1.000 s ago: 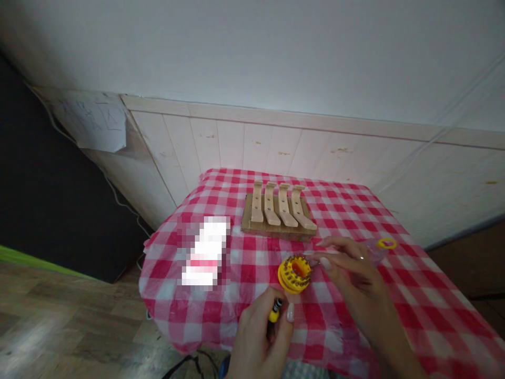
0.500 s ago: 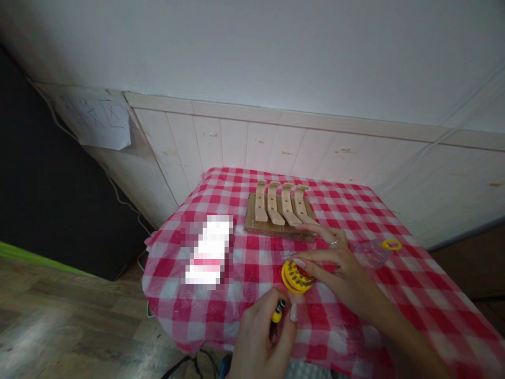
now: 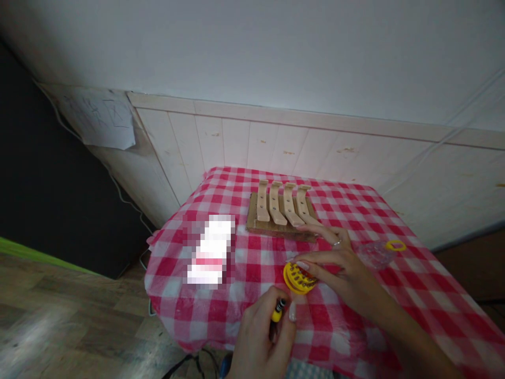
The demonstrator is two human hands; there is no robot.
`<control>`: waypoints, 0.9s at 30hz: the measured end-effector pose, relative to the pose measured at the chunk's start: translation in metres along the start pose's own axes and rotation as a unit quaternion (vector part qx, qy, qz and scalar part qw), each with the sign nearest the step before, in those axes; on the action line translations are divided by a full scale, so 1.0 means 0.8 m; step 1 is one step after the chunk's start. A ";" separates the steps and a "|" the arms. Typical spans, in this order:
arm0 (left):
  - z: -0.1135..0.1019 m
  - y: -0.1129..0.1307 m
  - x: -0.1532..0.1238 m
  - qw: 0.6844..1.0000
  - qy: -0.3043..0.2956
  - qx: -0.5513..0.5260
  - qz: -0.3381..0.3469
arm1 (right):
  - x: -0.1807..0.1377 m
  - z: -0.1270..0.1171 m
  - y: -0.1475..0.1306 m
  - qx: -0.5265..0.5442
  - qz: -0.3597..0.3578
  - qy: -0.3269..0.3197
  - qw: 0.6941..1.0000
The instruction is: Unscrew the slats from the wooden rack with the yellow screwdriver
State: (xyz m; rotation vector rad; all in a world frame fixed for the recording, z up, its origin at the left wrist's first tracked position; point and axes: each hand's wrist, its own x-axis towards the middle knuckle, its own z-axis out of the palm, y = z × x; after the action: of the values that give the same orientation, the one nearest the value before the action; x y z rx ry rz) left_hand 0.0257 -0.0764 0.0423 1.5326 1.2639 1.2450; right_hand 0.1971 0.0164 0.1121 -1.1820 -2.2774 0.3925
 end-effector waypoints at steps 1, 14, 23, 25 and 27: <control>0.000 0.000 0.000 1.000 0.003 0.000 -0.001 | 0.000 -0.001 0.000 -0.005 -0.002 -0.002 1.000; -0.002 0.000 0.003 1.000 0.001 -0.002 0.000 | 0.005 -0.008 -0.007 -0.005 -0.030 -0.022 0.999; 0.005 -0.006 0.009 1.000 -0.011 -0.008 -0.010 | 0.006 -0.010 -0.007 -0.018 0.007 -0.086 0.996; 0.009 -0.008 0.012 1.000 -0.009 -0.010 -0.013 | 0.006 -0.011 -0.009 -0.023 0.013 -0.098 0.995; 0.013 -0.013 0.015 1.000 -0.010 -0.008 -0.008 | 0.006 -0.012 -0.011 -0.031 0.013 -0.105 0.994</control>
State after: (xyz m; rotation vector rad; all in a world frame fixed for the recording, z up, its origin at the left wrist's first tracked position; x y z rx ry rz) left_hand 0.0339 -0.0619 0.0327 1.5182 1.2485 1.2228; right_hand 0.1946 0.0153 0.1253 -1.2540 -2.4712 0.4800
